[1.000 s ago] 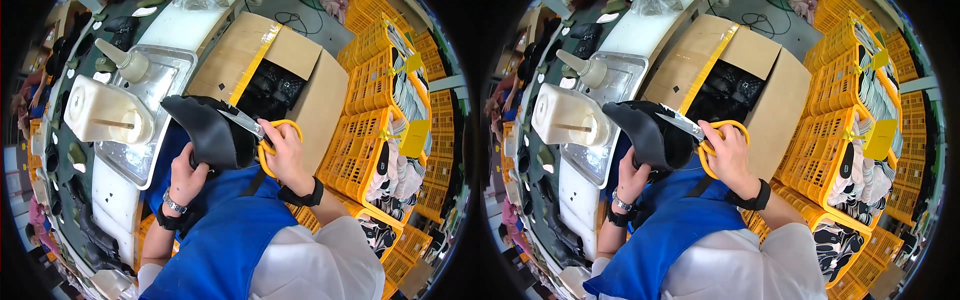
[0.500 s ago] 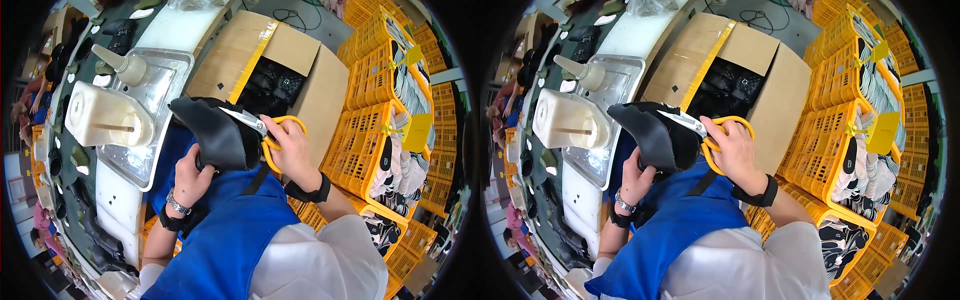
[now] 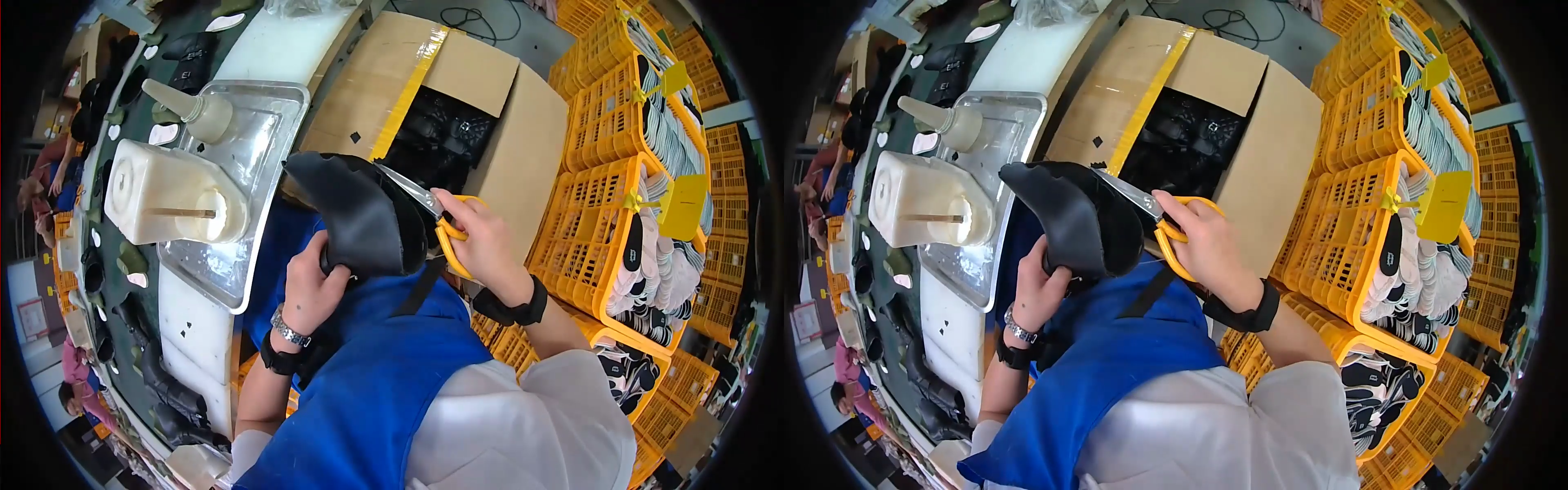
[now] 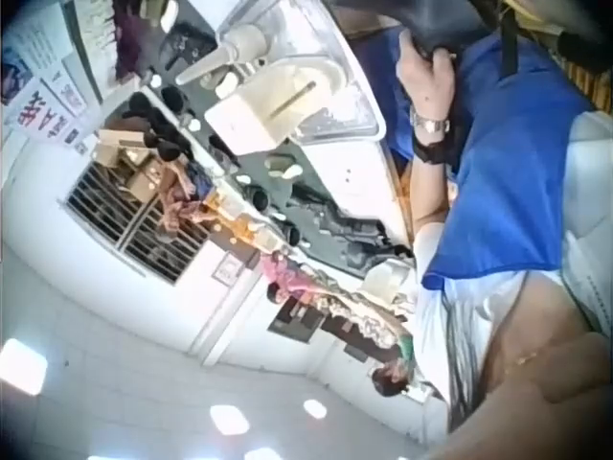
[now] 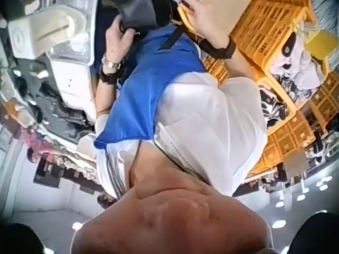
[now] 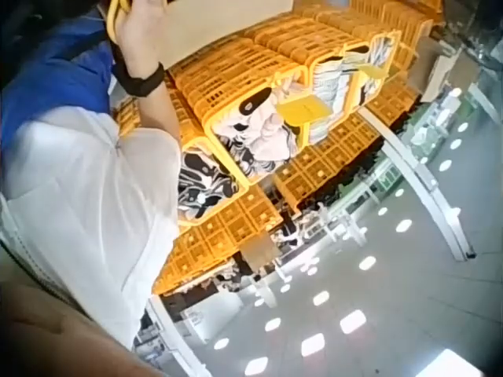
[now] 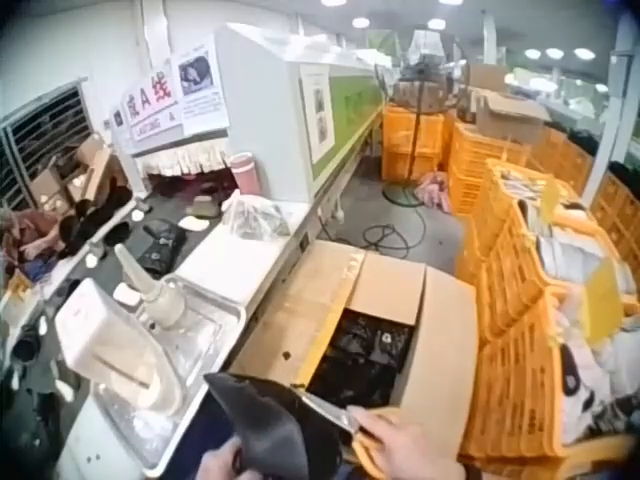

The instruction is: The worker trims excess thread from black boots and applies glue to the edges at a factory workstation.

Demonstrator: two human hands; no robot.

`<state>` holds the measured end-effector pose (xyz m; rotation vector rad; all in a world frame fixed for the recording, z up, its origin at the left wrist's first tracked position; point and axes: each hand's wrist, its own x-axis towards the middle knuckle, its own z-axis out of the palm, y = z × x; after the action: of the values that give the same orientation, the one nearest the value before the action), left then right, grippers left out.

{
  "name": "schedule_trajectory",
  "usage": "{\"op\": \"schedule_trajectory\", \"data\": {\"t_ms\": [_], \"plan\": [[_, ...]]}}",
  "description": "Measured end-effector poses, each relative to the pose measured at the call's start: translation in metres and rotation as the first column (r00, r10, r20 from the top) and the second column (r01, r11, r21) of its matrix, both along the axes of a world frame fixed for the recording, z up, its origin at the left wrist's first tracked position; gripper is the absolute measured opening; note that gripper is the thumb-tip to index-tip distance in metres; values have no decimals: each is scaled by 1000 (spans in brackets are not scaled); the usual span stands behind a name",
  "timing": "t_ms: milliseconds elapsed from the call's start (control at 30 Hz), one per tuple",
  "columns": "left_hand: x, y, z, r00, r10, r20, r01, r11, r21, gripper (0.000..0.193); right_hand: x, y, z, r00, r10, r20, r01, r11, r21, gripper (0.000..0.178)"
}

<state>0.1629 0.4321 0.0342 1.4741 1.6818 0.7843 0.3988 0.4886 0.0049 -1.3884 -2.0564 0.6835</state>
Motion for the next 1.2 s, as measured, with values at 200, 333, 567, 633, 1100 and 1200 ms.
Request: {"op": "schedule_trajectory", "data": {"t_ms": [200, 333, 567, 633, 1100, 1200], "plan": [[1, -3, 3, 1000, -1, 3, 1, 1000, 13, 27, 5, 6, 5, 997, 75, -33, -76, 996, -40, 48], [0, -4, -1, 999, 2, 34, -4, 999, 46, 27, 0, 5, 5, 995, 74, -67, -77, 996, -38, 48], [-4, -3, 3, 999, -23, 44, 21, 999, 34, 28, 7, 7, -34, 988, -8, -152, -15, 989, -149, 46], [-9, -5, 2, 999, -11, 44, 9, 999, 37, 28, 12, 15, -41, 965, -129, -230, 80, 974, -211, 43], [-120, -131, 74, 702, 711, -44, -684, 691, 234, 44, 48, 78, -103, 821, -414, -393, -101, 571, -814, 39], [-194, -176, 83, 656, 754, 42, -726, 615, 308, 47, 56, 84, -97, 907, -304, -290, -4, 685, -728, 42]]}}
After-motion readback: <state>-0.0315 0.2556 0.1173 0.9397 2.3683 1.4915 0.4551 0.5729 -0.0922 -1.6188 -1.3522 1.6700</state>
